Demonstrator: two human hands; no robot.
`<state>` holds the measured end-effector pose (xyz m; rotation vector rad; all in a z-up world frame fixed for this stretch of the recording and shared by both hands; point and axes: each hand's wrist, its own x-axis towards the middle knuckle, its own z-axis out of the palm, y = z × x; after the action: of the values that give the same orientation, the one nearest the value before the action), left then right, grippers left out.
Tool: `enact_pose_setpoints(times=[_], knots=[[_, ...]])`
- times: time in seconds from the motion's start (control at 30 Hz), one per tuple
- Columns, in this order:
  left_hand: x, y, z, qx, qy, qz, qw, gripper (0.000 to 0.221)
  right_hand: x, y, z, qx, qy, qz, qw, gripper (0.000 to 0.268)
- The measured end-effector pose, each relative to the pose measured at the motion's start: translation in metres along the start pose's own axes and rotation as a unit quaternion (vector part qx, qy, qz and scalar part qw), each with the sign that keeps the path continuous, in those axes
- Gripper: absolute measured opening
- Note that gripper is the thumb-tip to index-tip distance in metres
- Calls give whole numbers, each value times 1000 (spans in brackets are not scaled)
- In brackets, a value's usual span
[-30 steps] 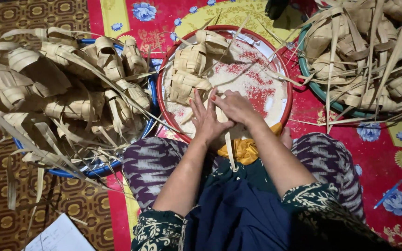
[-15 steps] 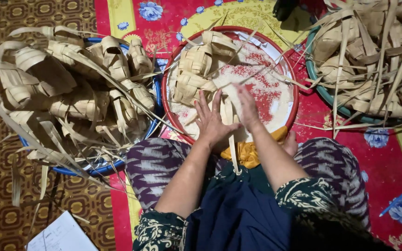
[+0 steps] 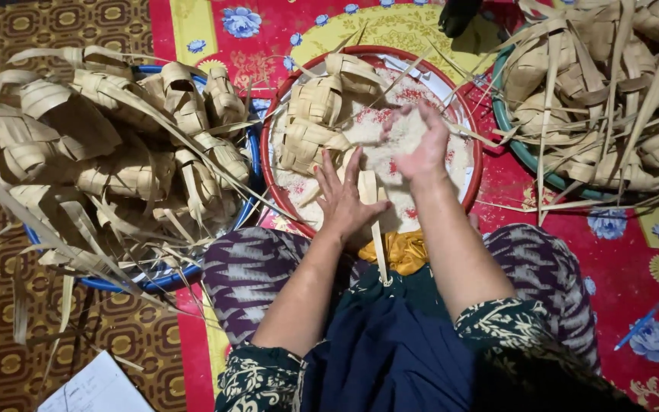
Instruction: Filling woven palm leaf pouches with rice and closing them by pulling the leaf strips.
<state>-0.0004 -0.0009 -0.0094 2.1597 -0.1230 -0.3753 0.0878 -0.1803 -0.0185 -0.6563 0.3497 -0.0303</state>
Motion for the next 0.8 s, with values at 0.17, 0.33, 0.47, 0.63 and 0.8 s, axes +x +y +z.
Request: enact_pose_setpoints(times=[0.17, 0.33, 0.47, 0.63, 0.8], knots=[[2, 3, -2, 12, -20, -22, 999, 120, -22, -30, 58, -47, -63, -79, 994, 30], [5, 1, 2, 14, -33, -35, 999, 121, -35, -42, 76, -63, -114, -136, 982, 26], [9, -6, 6, 25, -16, -18, 999, 122, -49, -49, 72, -278, -172, -173, 929, 28], [3, 3, -1, 17, -14, -21, 1000, 122, -55, -32, 17, -654, 54, 36, 754, 49], [-2, 11, -4, 31, -13, -26, 999, 123, -73, 50, -30, -652, 62, 136, 744, 63]])
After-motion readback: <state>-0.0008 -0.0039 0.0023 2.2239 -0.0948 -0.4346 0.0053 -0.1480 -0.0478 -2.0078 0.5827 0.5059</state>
